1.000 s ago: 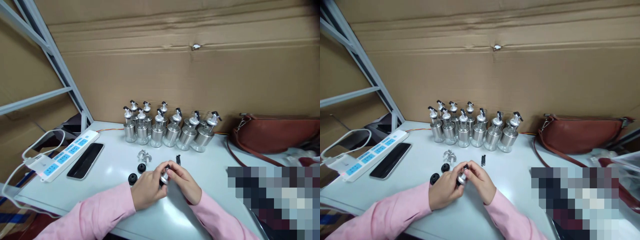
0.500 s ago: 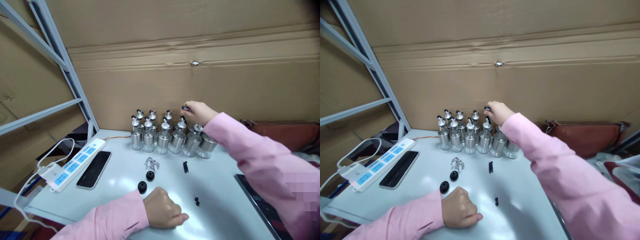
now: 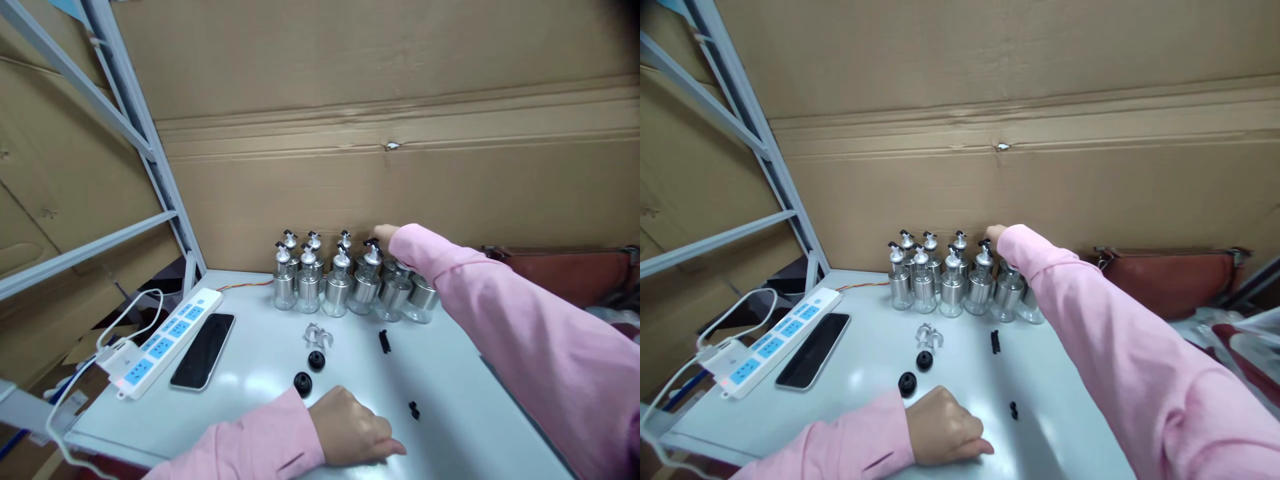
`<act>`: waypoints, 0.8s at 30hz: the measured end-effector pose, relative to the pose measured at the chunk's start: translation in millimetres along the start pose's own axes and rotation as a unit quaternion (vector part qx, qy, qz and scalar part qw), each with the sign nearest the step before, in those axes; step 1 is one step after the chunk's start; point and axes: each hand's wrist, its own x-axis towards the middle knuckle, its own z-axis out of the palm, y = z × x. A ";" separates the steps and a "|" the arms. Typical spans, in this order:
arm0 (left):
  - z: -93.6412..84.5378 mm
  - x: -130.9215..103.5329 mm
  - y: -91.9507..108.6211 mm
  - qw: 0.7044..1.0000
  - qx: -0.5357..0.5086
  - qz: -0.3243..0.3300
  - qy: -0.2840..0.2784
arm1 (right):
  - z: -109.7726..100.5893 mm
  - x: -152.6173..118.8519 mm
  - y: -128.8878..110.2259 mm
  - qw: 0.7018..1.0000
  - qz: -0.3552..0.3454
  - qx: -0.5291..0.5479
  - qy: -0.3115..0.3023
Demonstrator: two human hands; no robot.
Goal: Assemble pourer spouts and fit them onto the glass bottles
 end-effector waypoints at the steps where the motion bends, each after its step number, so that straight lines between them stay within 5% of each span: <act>1: -1.5 0.2 0.6 0.999 -0.045 -0.016 0.001 | -0.7 -1.4 -1.7 0.999 0.017 -0.025 -0.024; 3: -5.0 0.7 2.3 0.976 -0.200 -0.080 0.013 | -6.1 -2.6 -6.2 0.995 0.051 -0.067 -0.058; 7: -7.6 1.7 3.9 0.861 -0.455 -0.221 0.048 | -36.0 -1.5 -22.4 0.988 0.080 -0.129 -0.043; 13: -0.3 10.0 -1.7 0.714 -0.640 -0.274 0.078 | -94.3 -22.7 -64.5 0.972 0.085 -0.160 0.151; 18: -4.4 14.4 -8.8 0.578 -0.744 -0.315 0.119 | -100.4 -63.8 -98.2 0.948 -0.028 0.000 0.318; 20: -8.2 13.3 -11.3 0.516 -0.783 -0.322 0.131 | -92.0 -80.8 -109.0 0.950 -0.055 0.100 0.291; 24: -13.0 10.7 -14.2 0.406 -0.853 -0.291 0.154 | -64.8 -112.6 -120.4 0.966 -0.067 0.213 0.131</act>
